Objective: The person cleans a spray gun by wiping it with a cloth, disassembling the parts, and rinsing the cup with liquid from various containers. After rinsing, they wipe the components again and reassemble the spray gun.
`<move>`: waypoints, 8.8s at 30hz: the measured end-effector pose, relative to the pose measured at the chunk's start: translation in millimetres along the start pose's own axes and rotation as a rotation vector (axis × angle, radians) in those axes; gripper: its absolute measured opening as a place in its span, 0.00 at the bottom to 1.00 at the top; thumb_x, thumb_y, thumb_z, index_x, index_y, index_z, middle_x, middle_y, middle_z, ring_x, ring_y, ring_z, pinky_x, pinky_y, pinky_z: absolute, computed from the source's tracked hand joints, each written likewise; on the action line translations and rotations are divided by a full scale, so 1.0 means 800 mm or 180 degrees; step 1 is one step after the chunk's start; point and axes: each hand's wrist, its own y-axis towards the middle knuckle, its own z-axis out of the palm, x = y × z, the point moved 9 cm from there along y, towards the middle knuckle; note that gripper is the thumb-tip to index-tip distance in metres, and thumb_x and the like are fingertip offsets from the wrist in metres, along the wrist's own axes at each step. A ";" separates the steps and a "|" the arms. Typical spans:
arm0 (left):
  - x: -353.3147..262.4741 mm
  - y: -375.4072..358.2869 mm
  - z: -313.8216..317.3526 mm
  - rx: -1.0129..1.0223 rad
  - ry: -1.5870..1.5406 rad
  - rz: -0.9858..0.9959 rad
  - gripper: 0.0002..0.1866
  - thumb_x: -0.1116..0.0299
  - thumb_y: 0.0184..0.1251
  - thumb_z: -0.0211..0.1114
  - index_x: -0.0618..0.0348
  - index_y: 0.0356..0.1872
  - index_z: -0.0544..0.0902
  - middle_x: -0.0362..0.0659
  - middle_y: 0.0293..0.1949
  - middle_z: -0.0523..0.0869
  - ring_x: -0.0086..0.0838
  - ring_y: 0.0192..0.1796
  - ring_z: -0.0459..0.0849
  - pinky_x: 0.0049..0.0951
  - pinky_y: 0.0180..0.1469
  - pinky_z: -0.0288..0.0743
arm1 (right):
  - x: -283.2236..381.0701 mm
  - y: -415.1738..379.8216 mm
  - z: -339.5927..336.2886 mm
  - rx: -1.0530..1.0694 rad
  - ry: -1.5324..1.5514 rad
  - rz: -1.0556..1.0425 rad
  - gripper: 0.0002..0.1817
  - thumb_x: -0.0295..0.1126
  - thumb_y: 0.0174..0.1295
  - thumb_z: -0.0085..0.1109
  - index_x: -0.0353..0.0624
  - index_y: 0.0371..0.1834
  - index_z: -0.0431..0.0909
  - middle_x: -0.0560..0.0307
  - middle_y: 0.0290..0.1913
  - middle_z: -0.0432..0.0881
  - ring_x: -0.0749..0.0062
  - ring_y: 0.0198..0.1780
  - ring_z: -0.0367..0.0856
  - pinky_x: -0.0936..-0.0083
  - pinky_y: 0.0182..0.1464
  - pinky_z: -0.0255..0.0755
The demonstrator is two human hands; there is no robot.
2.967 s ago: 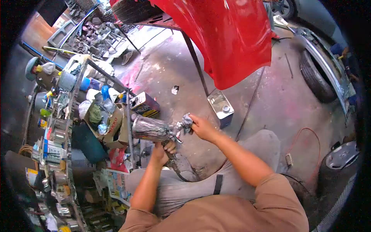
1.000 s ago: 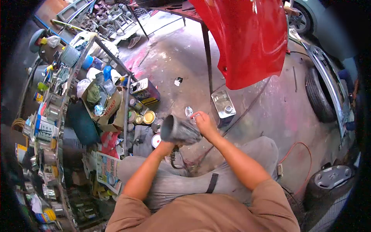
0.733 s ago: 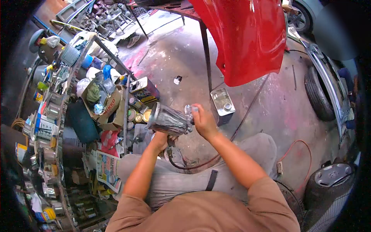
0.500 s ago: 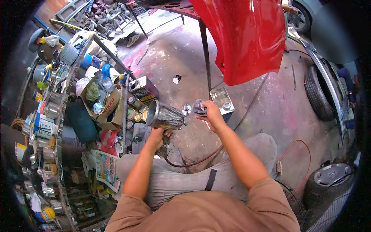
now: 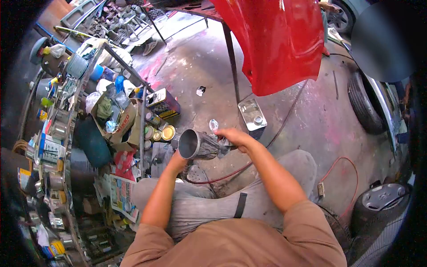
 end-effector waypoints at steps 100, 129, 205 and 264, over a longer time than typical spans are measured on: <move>-0.092 -0.014 0.019 -0.0192 -0.0349 -0.0323 0.24 0.65 0.68 0.62 0.60 0.64 0.75 0.49 0.61 0.79 0.32 0.62 0.76 0.31 0.66 0.66 | 0.029 -0.003 -0.027 -0.0073 -0.0017 -0.0815 0.21 0.29 0.56 0.64 0.43 0.54 0.75 0.57 0.44 0.79 0.74 0.44 0.77 0.75 0.45 0.71; 0.060 0.034 0.048 -0.0505 0.0879 -0.0344 0.35 0.67 0.68 0.64 0.40 0.75 0.63 0.59 0.64 0.77 0.44 0.66 0.76 0.36 0.67 0.67 | 0.100 -0.069 0.000 -0.1374 -0.2856 -0.1879 0.12 0.37 0.58 0.62 0.41 0.38 0.77 0.44 0.40 0.83 0.45 0.44 0.82 0.56 0.44 0.75; 0.112 0.114 0.162 0.0454 0.0296 -0.1358 0.39 0.39 0.71 0.50 0.56 0.73 0.62 0.57 0.72 0.65 0.54 0.70 0.68 0.53 0.70 0.61 | 0.041 -0.019 -0.051 -0.1103 -0.1589 -0.1188 0.13 0.33 0.62 0.60 0.36 0.45 0.79 0.51 0.40 0.84 0.66 0.43 0.82 0.68 0.45 0.75; -0.151 0.009 0.078 0.0653 -0.1899 -0.0457 0.58 0.17 0.59 0.32 0.50 0.79 0.32 0.58 0.79 0.44 0.54 0.60 0.79 0.37 0.41 0.83 | 0.049 -0.054 0.037 0.0093 -0.1454 -0.1409 0.17 0.34 0.62 0.66 0.37 0.51 0.79 0.59 0.37 0.81 0.79 0.39 0.75 0.76 0.41 0.70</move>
